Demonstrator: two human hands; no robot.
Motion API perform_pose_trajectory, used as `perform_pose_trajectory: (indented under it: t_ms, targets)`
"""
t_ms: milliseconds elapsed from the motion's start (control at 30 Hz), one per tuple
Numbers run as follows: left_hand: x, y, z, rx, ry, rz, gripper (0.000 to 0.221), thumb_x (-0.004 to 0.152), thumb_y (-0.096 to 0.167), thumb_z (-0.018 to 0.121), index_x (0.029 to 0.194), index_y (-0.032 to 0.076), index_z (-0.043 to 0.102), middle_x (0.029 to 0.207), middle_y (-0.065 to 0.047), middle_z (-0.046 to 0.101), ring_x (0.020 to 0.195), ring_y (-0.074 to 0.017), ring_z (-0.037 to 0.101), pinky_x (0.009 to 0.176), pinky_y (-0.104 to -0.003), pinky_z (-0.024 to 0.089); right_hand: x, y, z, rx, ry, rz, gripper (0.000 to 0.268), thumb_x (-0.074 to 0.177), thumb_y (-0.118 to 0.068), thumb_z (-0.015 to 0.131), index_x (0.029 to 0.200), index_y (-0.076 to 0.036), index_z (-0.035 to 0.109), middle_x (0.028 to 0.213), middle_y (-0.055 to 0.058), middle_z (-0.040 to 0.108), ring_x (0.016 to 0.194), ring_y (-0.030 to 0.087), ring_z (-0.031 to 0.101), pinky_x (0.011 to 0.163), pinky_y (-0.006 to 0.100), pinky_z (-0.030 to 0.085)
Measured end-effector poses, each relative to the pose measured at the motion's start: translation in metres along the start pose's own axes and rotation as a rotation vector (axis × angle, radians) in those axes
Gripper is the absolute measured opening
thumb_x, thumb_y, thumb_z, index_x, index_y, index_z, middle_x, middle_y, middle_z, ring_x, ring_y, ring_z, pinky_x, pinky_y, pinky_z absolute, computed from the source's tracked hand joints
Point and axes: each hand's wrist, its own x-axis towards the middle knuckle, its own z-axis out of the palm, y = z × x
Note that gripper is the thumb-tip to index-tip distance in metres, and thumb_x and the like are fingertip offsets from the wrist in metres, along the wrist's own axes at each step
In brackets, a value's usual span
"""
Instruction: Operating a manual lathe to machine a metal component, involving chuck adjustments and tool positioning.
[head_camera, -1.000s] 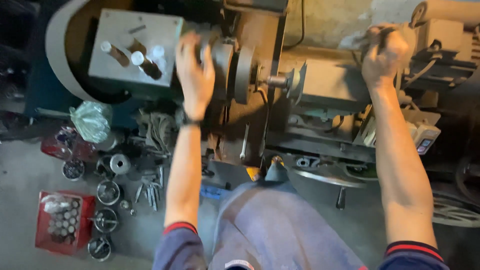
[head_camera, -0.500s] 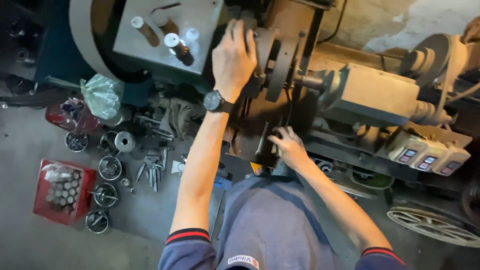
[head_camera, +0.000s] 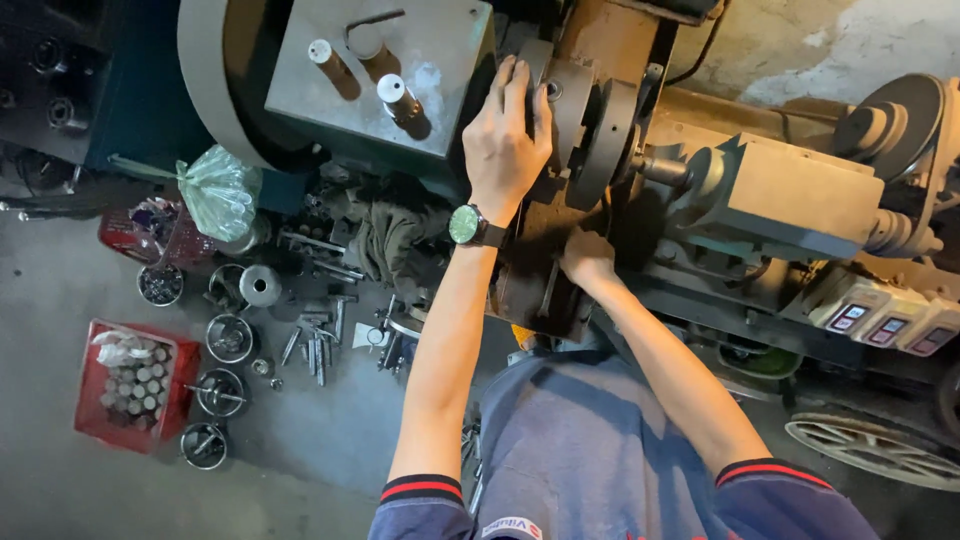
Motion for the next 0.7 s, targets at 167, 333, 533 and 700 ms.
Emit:
perform_pose_trajectory:
  t_ms: [167, 333, 533, 700]
  targets:
    - [0.001, 0.002, -0.001, 0.004, 0.014, 0.019, 0.022, 0.091, 0.014, 0.056, 0.108, -0.001, 0.055, 0.111, -0.016, 0.058, 0.089, -0.0264, 0.068, 0.071, -0.030, 0.058, -0.007, 0.020, 0.040, 0.826, 0.457, -0.442, 0.028, 0.080, -0.014, 0.061, 0.106, -0.005, 0.055, 0.102, 0.014, 0.062, 0.090, 0.028, 0.061, 0.080, 0.036, 0.049]
    - [0.006, 0.006, -0.004, 0.010, 0.043, 0.039, 0.021, 0.091, 0.014, 0.055, 0.106, -0.001, 0.057, 0.110, -0.016, 0.059, 0.089, -0.0269, 0.067, 0.070, -0.031, 0.059, -0.035, 0.012, 0.036, 1.583, 0.437, -0.253, 0.013, 0.079, -0.009, 0.067, 0.090, -0.005, 0.062, 0.087, 0.007, 0.065, 0.079, 0.016, 0.061, 0.072, 0.025, 0.049]
    - [0.006, 0.014, -0.004, -0.054, 0.048, 0.017, 0.022, 0.093, 0.016, 0.052, 0.107, -0.001, 0.057, 0.110, -0.016, 0.059, 0.090, -0.0300, 0.068, 0.068, -0.033, 0.059, -0.038, 0.035, 0.001, 2.056, 0.590, -0.376, 0.020, 0.076, 0.003, 0.067, 0.094, -0.003, 0.061, 0.088, 0.008, 0.064, 0.076, 0.015, 0.059, 0.066, 0.022, 0.048]
    - [0.007, 0.017, -0.002, -0.120, -0.007, -0.008, 0.020, 0.091, 0.011, 0.055, 0.106, -0.002, 0.056, 0.110, -0.018, 0.058, 0.096, -0.0317, 0.065, 0.077, -0.035, 0.058, -0.033, 0.047, -0.009, 2.106, 0.717, -0.250, 0.017, 0.081, -0.008, 0.065, 0.097, -0.001, 0.063, 0.094, 0.008, 0.066, 0.088, 0.014, 0.062, 0.082, 0.025, 0.050]
